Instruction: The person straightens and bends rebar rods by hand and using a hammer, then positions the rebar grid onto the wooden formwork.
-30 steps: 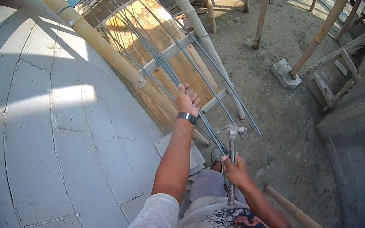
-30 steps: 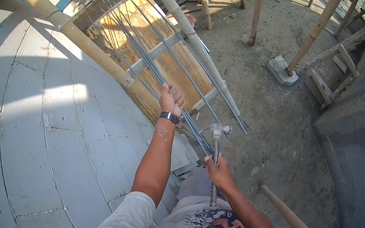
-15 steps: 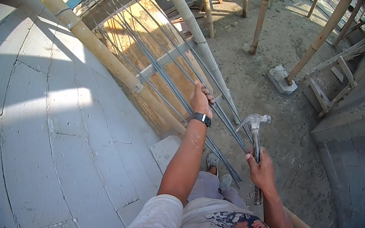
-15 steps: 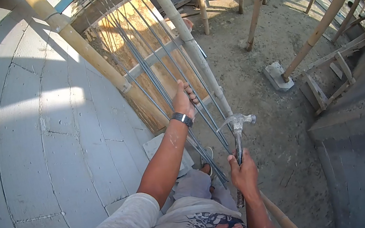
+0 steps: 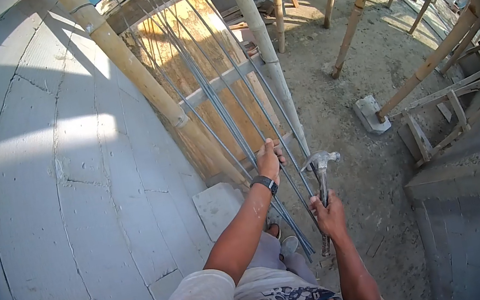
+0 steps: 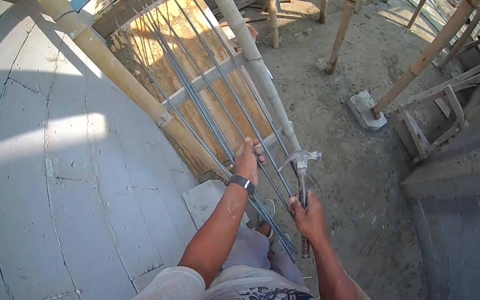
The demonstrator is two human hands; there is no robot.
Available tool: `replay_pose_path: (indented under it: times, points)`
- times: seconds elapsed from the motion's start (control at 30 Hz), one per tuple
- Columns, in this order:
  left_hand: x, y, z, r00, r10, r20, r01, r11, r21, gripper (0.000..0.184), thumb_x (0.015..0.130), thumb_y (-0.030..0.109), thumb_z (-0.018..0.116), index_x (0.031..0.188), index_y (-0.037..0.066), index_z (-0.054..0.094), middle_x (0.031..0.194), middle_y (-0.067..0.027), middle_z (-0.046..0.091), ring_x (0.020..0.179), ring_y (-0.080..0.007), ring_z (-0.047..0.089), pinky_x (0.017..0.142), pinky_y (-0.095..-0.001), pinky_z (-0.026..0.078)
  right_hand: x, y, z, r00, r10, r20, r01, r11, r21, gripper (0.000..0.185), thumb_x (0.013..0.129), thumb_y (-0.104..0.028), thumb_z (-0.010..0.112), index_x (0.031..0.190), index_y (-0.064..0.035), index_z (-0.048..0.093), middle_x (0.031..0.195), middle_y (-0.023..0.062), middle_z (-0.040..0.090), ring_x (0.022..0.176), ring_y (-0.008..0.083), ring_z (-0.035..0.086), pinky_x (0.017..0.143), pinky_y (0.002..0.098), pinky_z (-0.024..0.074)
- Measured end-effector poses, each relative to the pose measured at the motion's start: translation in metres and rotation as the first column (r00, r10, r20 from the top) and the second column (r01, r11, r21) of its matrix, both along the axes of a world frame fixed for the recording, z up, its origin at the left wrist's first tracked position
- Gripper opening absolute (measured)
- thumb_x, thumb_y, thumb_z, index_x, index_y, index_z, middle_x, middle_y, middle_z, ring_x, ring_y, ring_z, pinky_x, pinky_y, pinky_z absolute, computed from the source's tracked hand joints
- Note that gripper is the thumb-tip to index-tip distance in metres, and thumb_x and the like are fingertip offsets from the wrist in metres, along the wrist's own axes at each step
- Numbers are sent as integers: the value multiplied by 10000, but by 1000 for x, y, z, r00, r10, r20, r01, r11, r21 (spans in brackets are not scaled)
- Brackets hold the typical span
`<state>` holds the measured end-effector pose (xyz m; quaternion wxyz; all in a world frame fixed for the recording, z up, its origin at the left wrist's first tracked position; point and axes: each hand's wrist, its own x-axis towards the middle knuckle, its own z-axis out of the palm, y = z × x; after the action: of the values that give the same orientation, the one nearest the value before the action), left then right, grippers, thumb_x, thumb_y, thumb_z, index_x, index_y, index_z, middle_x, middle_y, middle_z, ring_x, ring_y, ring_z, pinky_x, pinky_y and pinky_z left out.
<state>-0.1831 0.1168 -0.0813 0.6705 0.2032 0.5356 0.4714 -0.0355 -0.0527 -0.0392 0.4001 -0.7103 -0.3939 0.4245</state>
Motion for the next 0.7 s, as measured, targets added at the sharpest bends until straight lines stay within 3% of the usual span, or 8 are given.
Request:
replay_pose_path:
  times: [0.1, 0.17, 0.3, 0.33, 0.47, 0.57, 0.67, 0.7]
  points:
    - [0, -2, 12, 1000, -14, 27, 14, 1000, -8, 387, 1019, 407, 438, 1120, 60, 575, 727, 26, 468, 568, -104, 458, 550, -277, 431, 14, 14, 20, 1000, 19, -23, -19, 1000, 21, 176, 904, -181, 663, 864, -61, 539, 654, -15, 510, 518, 87, 445, 496, 277, 398]
    - [-1, -1, 10, 999, -28, 16, 28, 1000, -5, 389, 1021, 412, 432, 1114, 63, 575, 715, 29, 451, 564, -100, 445, 554, -279, 432, 31, 30, 96, 999, -22, 30, 25, 997, -79, 213, 883, -189, 679, 834, -29, 547, 677, 19, 508, 646, 122, 471, 613, 298, 408]
    - [-2, -3, 10, 997, -36, 68, 38, 999, -27, 399, 1021, 428, 428, 1108, 66, 571, 711, 31, 447, 554, -92, 425, 542, -278, 417, 91, 60, 200, 909, -80, 410, 10, 985, 170, 235, 891, -138, 673, 812, -40, 475, 674, 12, 478, 631, 109, 442, 588, 283, 388]
    - [-3, -4, 6, 995, -41, 88, 43, 999, -22, 401, 1021, 432, 428, 1106, 66, 569, 710, 32, 446, 552, -91, 420, 538, -277, 412, 103, 70, 216, 906, -129, 403, 39, 974, 225, 237, 893, -138, 672, 824, -44, 467, 671, 9, 456, 625, 110, 419, 582, 281, 380]
    - [-5, -1, 12, 984, -36, 175, 41, 999, -25, 405, 1021, 439, 427, 1104, 65, 559, 701, 33, 428, 542, -90, 391, 531, -277, 396, 100, 72, 257, 835, -181, 520, 23, 955, 296, 245, 893, -148, 678, 863, -40, 460, 660, 13, 410, 611, 130, 370, 576, 298, 372]
    - [-9, -2, 6, 971, -23, 239, 27, 1000, -12, 399, 1015, 444, 439, 1111, 70, 539, 727, 22, 470, 541, -91, 431, 539, -287, 411, 68, 56, 261, 788, -26, 615, -137, 967, 216, 229, 891, -140, 664, 862, -22, 470, 652, 38, 432, 611, 153, 379, 582, 319, 380]
    - [-4, -7, 25, 999, -3, -49, 2, 1000, -8, 522, 1002, 480, 444, 1294, 49, 466, 990, -83, 606, 778, -172, 612, 719, -341, 496, 48, 46, 251, 850, 171, 498, -230, 971, 60, 199, 891, -144, 650, 851, -26, 494, 649, 31, 475, 602, 136, 414, 572, 310, 389]
    - [0, -8, 24, 911, 94, -402, -26, 985, 173, 585, 993, 512, 433, 1357, 54, 395, 1103, -128, 567, 898, -217, 596, 798, -366, 482, 39, 42, 241, 939, 176, 295, -187, 982, 10, 199, 892, -153, 651, 850, -28, 502, 650, 22, 491, 588, 120, 435, 556, 298, 392]
